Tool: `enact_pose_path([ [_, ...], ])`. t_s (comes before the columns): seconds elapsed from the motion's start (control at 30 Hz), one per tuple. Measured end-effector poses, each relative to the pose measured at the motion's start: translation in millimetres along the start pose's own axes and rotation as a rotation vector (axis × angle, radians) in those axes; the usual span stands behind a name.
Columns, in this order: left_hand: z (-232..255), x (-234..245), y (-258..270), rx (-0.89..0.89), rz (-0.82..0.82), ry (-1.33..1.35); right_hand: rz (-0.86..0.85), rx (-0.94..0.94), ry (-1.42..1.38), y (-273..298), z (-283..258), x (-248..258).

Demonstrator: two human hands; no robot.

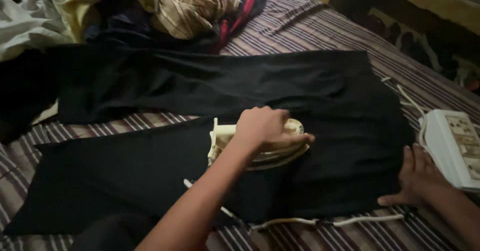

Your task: The person irons a pair of black pants laid out on a bed. They use a handheld iron to smooth the fabric, moving it back and forth across the surface while occasionally adjusting the pants with their other hand.

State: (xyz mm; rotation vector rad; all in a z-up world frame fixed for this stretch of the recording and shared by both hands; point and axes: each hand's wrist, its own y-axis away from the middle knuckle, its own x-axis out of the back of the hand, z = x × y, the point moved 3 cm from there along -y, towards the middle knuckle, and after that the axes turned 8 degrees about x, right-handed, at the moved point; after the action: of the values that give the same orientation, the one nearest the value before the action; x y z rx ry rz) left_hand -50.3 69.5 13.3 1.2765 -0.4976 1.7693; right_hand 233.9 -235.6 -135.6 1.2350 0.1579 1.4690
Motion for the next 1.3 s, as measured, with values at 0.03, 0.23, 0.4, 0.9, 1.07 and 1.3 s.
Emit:
enact_pose_path([
  [0.03,5,-4,-5,-0.004,-0.006,0.003,-0.018,-0.003,-0.002,1,0,2],
  [0.23,17,-17,-19,-0.053,0.072,0.06,0.026,0.083,-0.094,17,1,7],
  [0.4,14,-10,-6,-0.156,0.129,-0.019,-0.016,0.081,-0.106,24,1,11],
  [0.9,-160,38,45,0.474,-0.2,-0.155,0.034,0.081,-0.057,45,-6,21],
  [1.07,-142,28,27,0.515,-0.188,-0.199,-0.017,0.106,-0.054,47,-8,24],
  [1.3,-27,-8,-14,0.268,-0.152,-0.138,0.073,0.126,-0.087,45,-5,18],
])
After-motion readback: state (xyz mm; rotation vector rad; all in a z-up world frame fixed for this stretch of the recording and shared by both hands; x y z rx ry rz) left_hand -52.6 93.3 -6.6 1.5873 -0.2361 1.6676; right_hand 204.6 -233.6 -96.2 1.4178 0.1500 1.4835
